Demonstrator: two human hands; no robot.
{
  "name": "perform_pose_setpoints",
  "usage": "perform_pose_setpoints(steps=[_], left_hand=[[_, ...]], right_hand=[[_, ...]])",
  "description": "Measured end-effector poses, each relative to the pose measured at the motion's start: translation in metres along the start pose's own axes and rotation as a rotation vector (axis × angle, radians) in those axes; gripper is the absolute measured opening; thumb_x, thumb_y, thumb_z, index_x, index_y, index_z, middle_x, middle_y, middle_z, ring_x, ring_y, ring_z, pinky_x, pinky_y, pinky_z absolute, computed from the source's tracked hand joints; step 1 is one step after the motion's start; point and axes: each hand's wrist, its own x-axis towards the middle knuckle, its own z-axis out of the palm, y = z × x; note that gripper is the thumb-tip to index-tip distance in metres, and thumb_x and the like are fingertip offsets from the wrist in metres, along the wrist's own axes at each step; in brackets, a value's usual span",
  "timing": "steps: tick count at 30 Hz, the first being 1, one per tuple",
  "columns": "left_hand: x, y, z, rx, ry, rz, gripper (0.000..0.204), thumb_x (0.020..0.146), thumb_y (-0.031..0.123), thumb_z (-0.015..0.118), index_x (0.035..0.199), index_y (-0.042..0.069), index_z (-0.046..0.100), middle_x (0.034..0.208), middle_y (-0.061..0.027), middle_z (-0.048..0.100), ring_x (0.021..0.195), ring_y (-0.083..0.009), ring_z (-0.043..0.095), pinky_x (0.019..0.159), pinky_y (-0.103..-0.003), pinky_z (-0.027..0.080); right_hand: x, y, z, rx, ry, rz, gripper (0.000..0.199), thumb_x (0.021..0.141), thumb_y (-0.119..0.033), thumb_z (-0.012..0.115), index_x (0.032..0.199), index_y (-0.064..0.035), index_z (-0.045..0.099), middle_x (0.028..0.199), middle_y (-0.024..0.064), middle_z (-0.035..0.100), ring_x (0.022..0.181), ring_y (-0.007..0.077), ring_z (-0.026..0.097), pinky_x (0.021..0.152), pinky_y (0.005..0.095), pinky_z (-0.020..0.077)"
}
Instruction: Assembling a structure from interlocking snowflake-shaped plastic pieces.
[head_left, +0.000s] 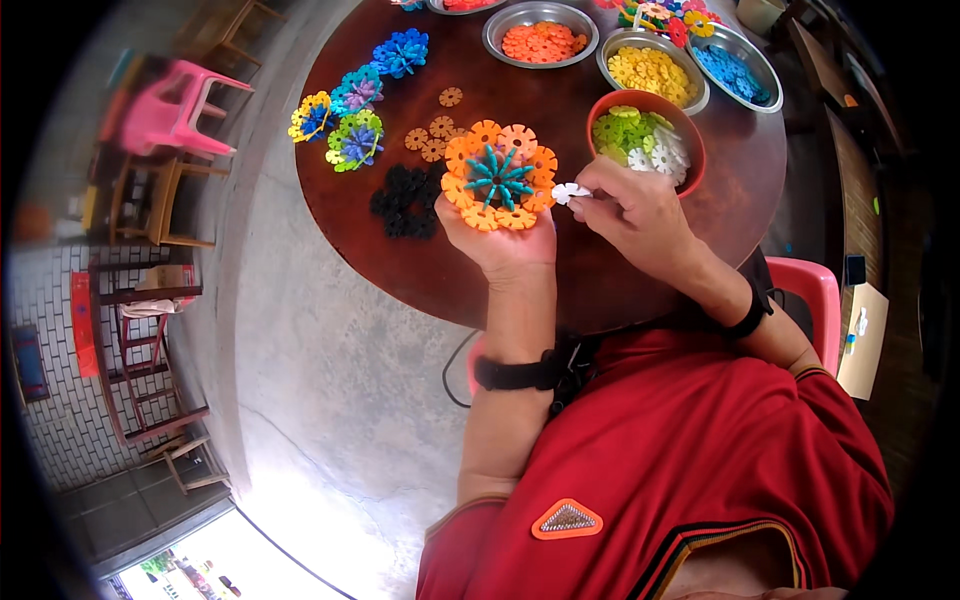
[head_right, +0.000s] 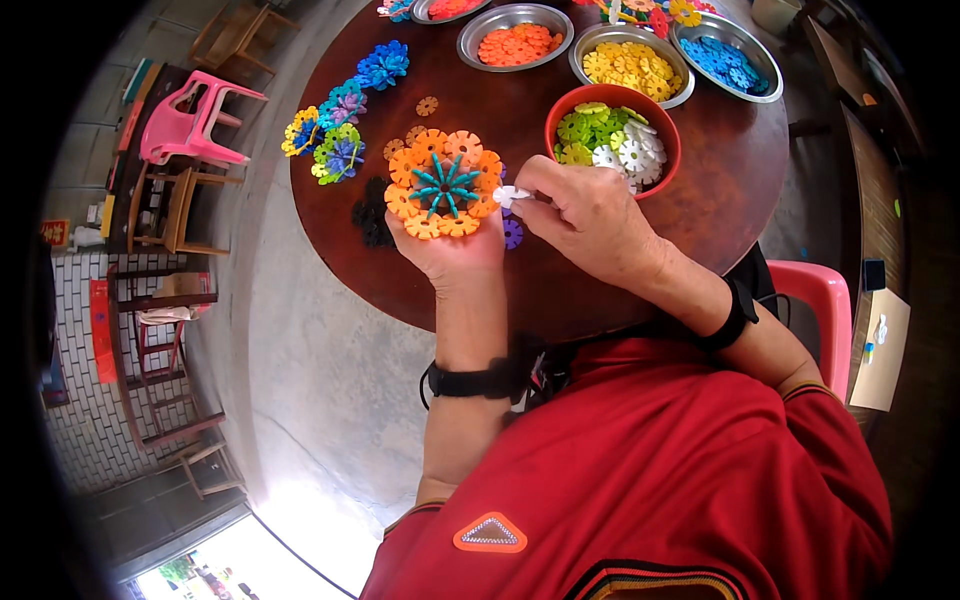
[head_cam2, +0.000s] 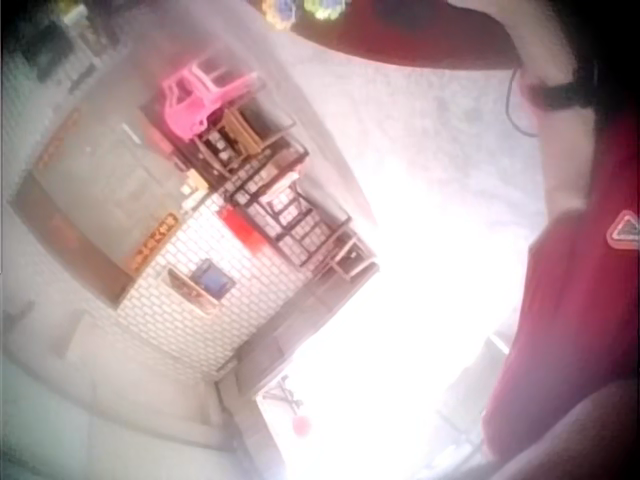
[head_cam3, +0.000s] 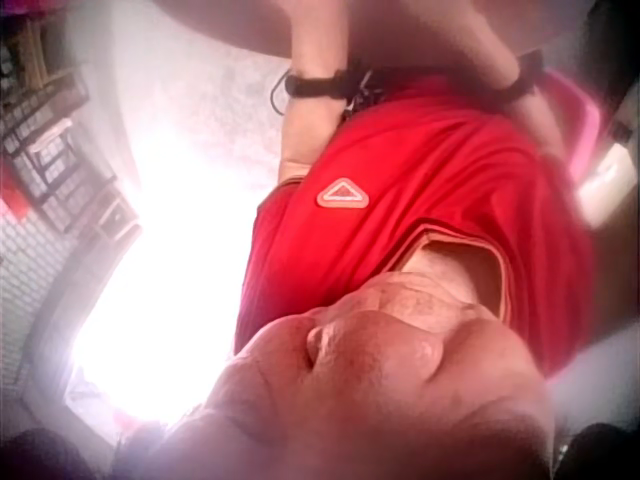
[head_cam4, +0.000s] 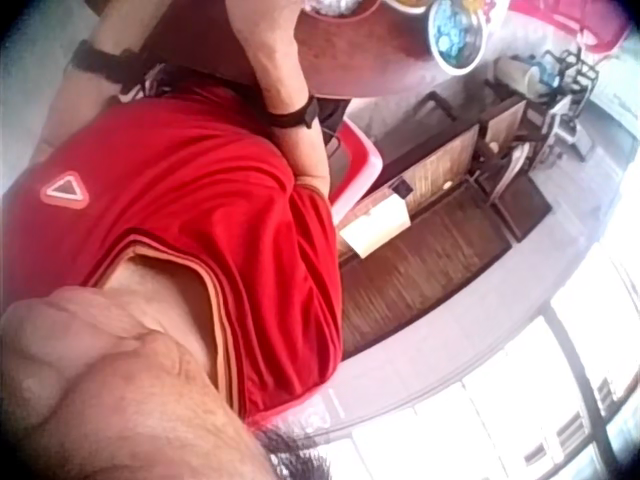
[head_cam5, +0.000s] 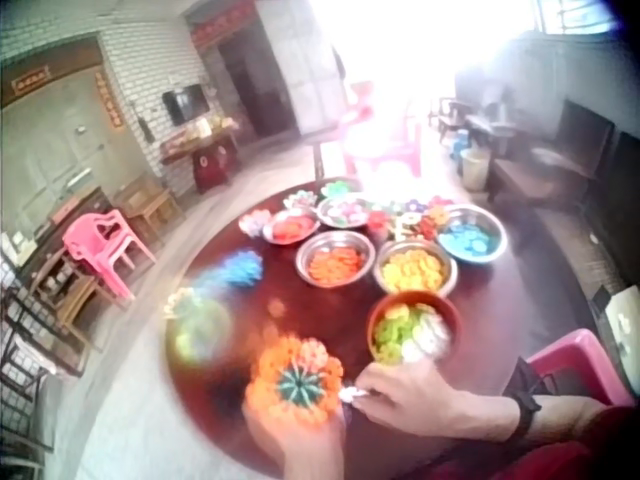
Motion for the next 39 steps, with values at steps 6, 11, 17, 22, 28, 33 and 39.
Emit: perform_pose_setpoints(steps=[6, 11, 17, 22, 28, 33, 39], left_hand=[[-0.002, 0.0, -0.001, 0.003, -0.044, 0.044, 0.062, 0.078, 0.053, 0.053, 0.124, 0.011, 0.052, 0.118, -0.0097, 0.058, 0.109, -0.0285, 0.056, 0.096, -0.047, 0.042], [-0.004, 0.002, 0.004, 0.009, -0.045, 0.058, 0.058, 0.08, 0.053, 0.049, 0.121, 0.011, 0.054, 0.114, -0.0095, 0.06, 0.106, -0.0282, 0.057, 0.095, -0.048, 0.042], [-0.005, 0.005, 0.004, -0.033, 0.024, 0.004, 0.052, 0.083, 0.051, 0.045, 0.113, 0.01, 0.058, 0.107, -0.0088, 0.063, 0.098, -0.0273, 0.059, 0.091, -0.047, 0.044], [-0.005, 0.004, 0.004, -0.057, -0.018, 0.02, 0.05, 0.084, 0.049, 0.044, 0.11, 0.009, 0.059, 0.102, -0.009, 0.064, 0.09, -0.0265, 0.061, 0.086, -0.043, 0.047], [-0.008, 0.002, 0.007, -0.062, -0.03, 0.015, 0.051, 0.085, 0.05, 0.043, 0.11, 0.008, 0.058, 0.101, -0.0098, 0.064, 0.091, -0.0268, 0.061, 0.087, -0.044, 0.047], [-0.011, -0.003, 0.011, -0.08, -0.062, 0.018, 0.05, 0.084, 0.045, 0.042, 0.112, 0.007, 0.056, 0.102, -0.0101, 0.062, 0.092, -0.0262, 0.06, 0.085, -0.044, 0.048], [-0.016, -0.005, 0.017, -0.058, 0.003, 0.039, 0.05, 0.083, 0.042, 0.041, 0.115, 0.006, 0.055, 0.106, -0.0103, 0.061, 0.098, -0.0258, 0.058, 0.087, -0.044, 0.047]], right_hand=[[-0.004, 0.003, 0.003, -0.149, -0.04, -0.138, 0.016, 0.083, -0.014, 0.062, 0.079, -0.0036, 0.051, 0.065, 0.0134, 0.054, 0.059, 0.0321, 0.057, 0.051, 0.0404, 0.043], [-0.006, -0.001, 0.004, -0.357, -0.093, -0.191, 0.017, 0.084, -0.017, 0.061, 0.078, -0.0047, 0.05, 0.068, 0.0105, 0.053, 0.062, 0.0299, 0.057, 0.055, 0.0399, 0.0455], [-0.008, -0.004, 0.004, -0.378, -0.103, -0.182, 0.017, 0.085, -0.017, 0.06, 0.078, -0.005, 0.05, 0.069, 0.0105, 0.053, 0.065, 0.03, 0.057, 0.057, 0.0404, 0.0457], [-0.009, -0.005, 0.001, -0.381, -0.14, -0.147, 0.018, 0.085, -0.017, 0.06, 0.077, -0.0044, 0.049, 0.069, 0.011, 0.053, 0.065, 0.0304, 0.057, 0.057, 0.0406, 0.0455], [-0.01, -0.003, 0.004, -0.349, -0.13, -0.155, 0.019, 0.085, -0.017, 0.06, 0.076, -0.0041, 0.049, 0.068, 0.0115, 0.052, 0.064, 0.0301, 0.057, 0.055, 0.0403, 0.0452], [-0.011, 0.0, 0.007, -0.359, -0.115, -0.16, 0.021, 0.085, -0.018, 0.059, 0.074, -0.0041, 0.048, 0.068, 0.0114, 0.052, 0.064, 0.03, 0.057, 0.054, 0.0403, 0.0448], [-0.007, -0.001, 0.0, -0.322, -0.138, -0.09, 0.022, 0.087, -0.019, 0.057, 0.075, -0.0031, 0.049, 0.067, 0.0139, 0.054, 0.066, 0.032, 0.057, 0.054, 0.042, 0.0442]])
